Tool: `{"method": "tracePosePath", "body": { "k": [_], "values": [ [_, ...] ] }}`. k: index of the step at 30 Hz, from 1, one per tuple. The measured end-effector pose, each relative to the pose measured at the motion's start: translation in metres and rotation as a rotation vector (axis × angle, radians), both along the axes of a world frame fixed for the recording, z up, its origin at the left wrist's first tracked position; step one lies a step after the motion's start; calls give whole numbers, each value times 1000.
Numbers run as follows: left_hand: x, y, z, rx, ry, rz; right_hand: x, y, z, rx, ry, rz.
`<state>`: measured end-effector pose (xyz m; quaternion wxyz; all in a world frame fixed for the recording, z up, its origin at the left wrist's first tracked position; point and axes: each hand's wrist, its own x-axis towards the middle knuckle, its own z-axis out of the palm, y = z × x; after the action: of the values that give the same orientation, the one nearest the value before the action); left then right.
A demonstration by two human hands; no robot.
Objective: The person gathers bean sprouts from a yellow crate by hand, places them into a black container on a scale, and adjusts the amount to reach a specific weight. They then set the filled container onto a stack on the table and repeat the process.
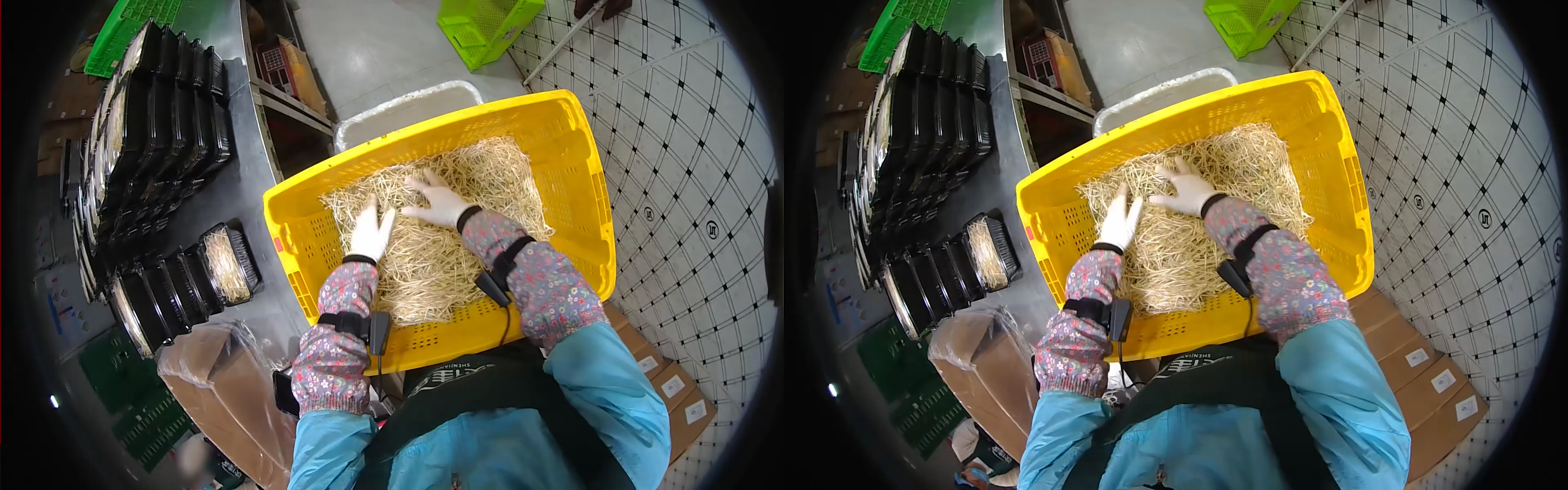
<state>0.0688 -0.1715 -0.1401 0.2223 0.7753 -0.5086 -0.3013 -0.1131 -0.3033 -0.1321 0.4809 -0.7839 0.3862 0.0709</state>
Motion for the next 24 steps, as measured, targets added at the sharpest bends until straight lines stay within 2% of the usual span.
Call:
{"method": "tracePosePath", "body": {
  "k": [1,2,3,4,6,7,9,12,13,15,16,17,19,22,24],
  "values": [
    [-8,16,13,101,14,-82,-5,11,24,80,88,112],
    [-11,32,28,213,103,-187,-22,31,24,35,-21,226],
    [-21,55,47,232,104,-265,-44,49,36,-1,-43,338],
    [-32,73,75,355,72,-387,-66,66,41,17,-80,422],
    [-42,127,80,120,10,-601,-97,91,67,-92,-22,678],
    [-50,136,96,256,-59,-666,-109,98,71,-53,-69,706],
    [-55,147,91,223,14,-536,-116,107,69,-76,-115,615],
    [-64,123,88,331,-234,-538,-96,102,75,-236,-8,588],
    [-68,110,87,385,-290,-534,-90,100,73,-199,2,561],
    [-66,97,73,384,-168,-417,-79,93,58,-121,21,507],
    [-61,93,70,386,-100,-332,-79,86,49,-74,-59,469],
    [-55,92,69,467,-74,-300,-84,80,42,-31,-6,484],
    [-47,95,77,476,-65,-313,-86,61,52,49,96,511],
    [-40,107,86,571,-22,-247,-102,52,36,1,74,492],
    [-44,123,79,347,-140,-254,-105,63,35,-176,63,466]
  ]
}}
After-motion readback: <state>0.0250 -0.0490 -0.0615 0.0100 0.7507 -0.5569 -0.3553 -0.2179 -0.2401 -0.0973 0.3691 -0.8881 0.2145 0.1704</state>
